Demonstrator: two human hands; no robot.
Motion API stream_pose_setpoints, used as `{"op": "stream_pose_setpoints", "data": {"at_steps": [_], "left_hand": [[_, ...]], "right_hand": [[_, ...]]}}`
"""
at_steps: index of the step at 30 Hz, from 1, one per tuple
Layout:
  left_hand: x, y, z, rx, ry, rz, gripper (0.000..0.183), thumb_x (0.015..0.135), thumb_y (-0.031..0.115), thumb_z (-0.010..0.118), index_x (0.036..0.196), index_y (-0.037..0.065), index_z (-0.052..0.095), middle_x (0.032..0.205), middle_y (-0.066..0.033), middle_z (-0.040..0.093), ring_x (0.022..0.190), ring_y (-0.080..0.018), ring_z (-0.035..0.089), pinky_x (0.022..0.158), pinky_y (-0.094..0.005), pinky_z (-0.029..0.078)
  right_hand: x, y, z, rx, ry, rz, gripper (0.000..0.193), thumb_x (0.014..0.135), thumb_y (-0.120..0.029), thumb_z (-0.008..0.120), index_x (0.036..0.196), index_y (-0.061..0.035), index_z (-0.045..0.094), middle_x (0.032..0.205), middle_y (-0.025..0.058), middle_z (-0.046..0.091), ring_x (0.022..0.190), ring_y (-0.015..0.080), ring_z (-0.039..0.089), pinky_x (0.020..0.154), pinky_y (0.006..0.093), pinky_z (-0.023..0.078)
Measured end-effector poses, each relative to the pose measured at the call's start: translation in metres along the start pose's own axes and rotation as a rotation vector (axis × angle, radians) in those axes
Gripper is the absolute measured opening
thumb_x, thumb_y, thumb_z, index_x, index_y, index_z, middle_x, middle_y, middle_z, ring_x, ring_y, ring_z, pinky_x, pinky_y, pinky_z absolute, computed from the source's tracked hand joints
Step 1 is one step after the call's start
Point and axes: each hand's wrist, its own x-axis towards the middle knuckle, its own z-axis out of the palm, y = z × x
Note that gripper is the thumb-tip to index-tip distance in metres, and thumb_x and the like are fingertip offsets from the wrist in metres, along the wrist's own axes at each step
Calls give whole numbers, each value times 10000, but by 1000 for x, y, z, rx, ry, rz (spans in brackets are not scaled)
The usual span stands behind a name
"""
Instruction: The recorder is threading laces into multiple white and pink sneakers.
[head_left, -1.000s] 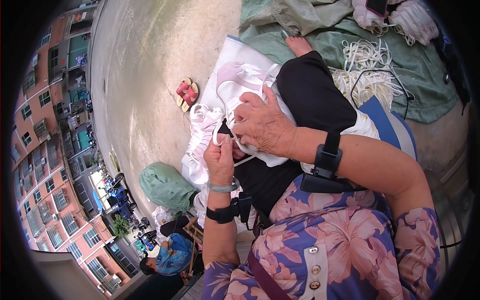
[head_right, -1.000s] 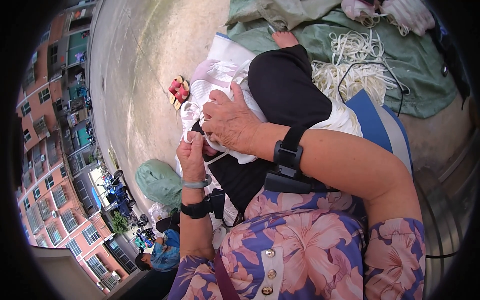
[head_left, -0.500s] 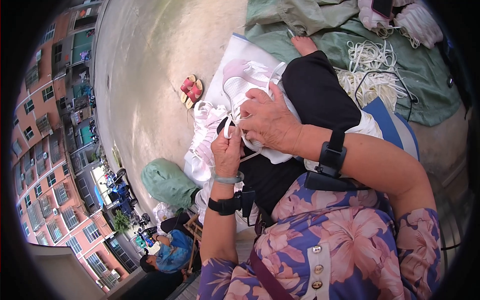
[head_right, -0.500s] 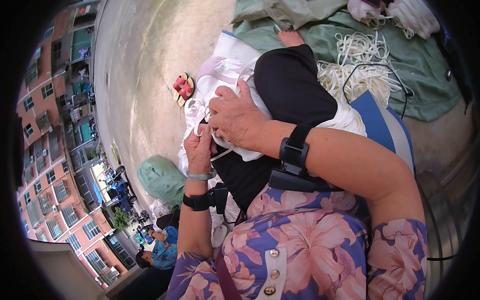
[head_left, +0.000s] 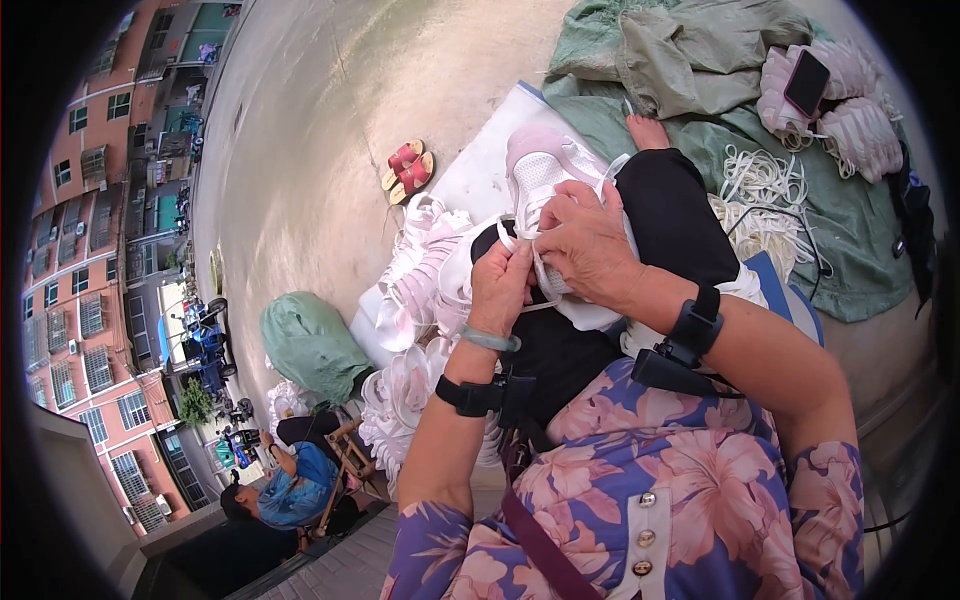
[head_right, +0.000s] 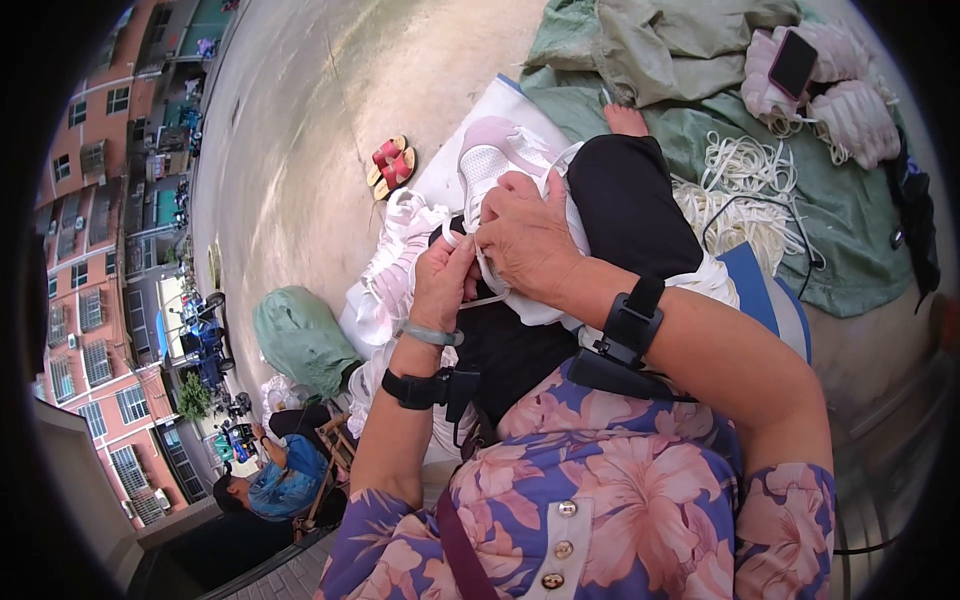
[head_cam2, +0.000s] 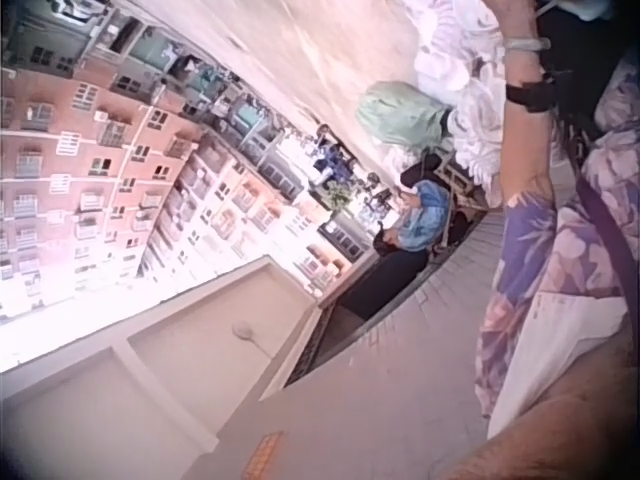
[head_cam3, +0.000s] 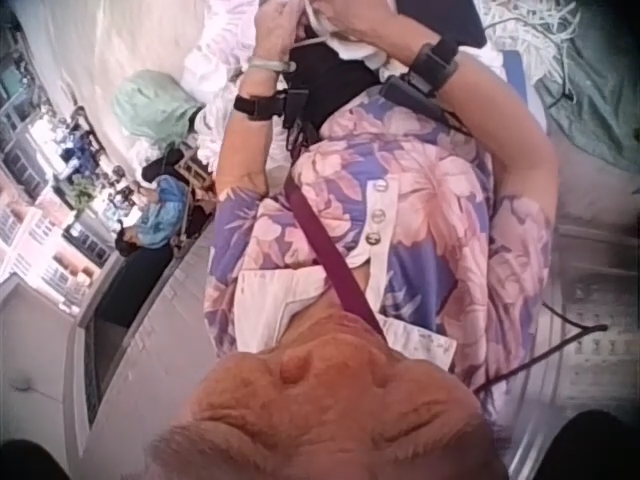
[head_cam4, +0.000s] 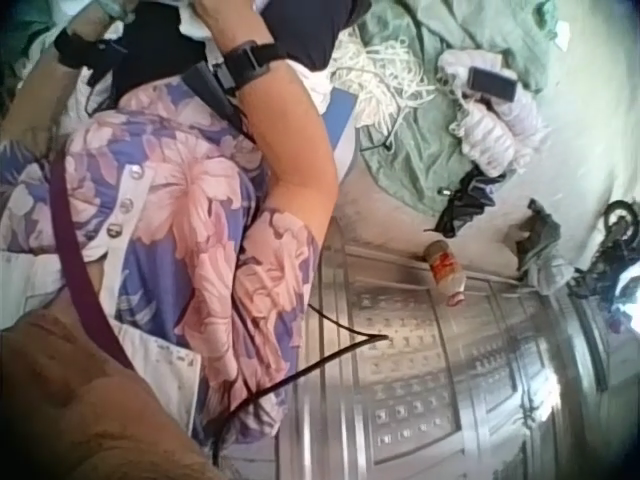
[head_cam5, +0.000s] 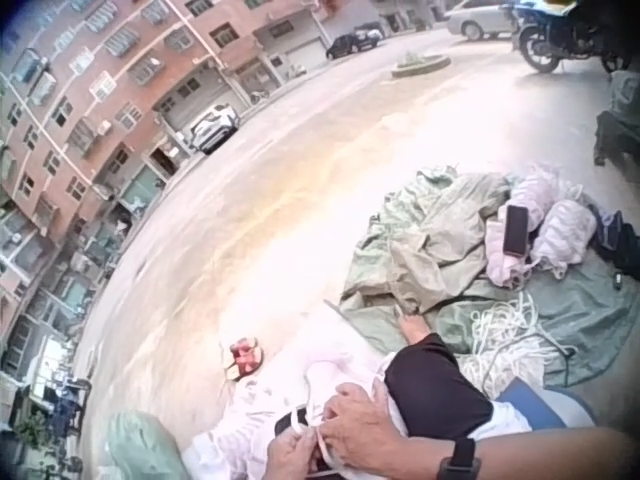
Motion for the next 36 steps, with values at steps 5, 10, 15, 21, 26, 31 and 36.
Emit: {"op": "stream_pose_setpoints", "data": {"at_steps": [5,10,15,21,26,31,36], "left_hand": [[0,-18,10,299,219,412,205,932,220,513,918,36,602,601,47,505,452,-15,408,397,-166,326],[-3,-17,14,-29,238,279,207,924,222,526,928,39,624,623,24,553,465,-25,454,403,-167,351],[-11,-11,17,-261,216,138,205,919,223,533,933,48,639,639,5,585,469,-34,483,406,-162,374],[-11,-27,27,238,314,638,111,876,126,581,929,48,639,685,11,583,538,-18,503,473,-169,436],[-14,-33,22,-52,164,355,82,857,111,604,906,54,637,663,24,558,549,-13,495,490,-173,436],[-18,-19,17,-493,116,83,100,862,162,614,838,65,621,656,16,572,498,-34,486,451,-175,413],[-8,-20,15,-715,126,51,92,864,156,611,878,66,600,699,-5,590,516,-62,515,444,-198,409]], "right_hand": [[0,-4,4,-50,48,-89,49,719,-115,604,716,-99,651,937,25,517,1130,267,403,963,613,198],[-1,-8,-9,-206,-12,-178,74,692,-118,596,743,-84,639,942,48,500,1129,277,406,980,641,178],[-2,-9,-14,-304,-23,-260,104,669,-136,608,756,-87,637,953,56,494,1138,285,407,986,652,171],[-7,-6,-19,-311,-36,-268,116,668,-119,608,776,-84,632,970,55,502,1190,270,389,994,638,177],[-12,-6,-37,-245,-33,-316,112,666,-55,587,775,-64,610,995,62,522,1157,280,437,1010,627,164],[-27,-11,-71,-365,-24,-412,111,652,-9,566,759,-38,567,1006,79,534,1092,272,501,1030,607,148],[-67,34,-118,-170,-176,-171,99,710,-4,565,751,-78,514,994,62,533,1044,263,513,1051,556,150]]}}
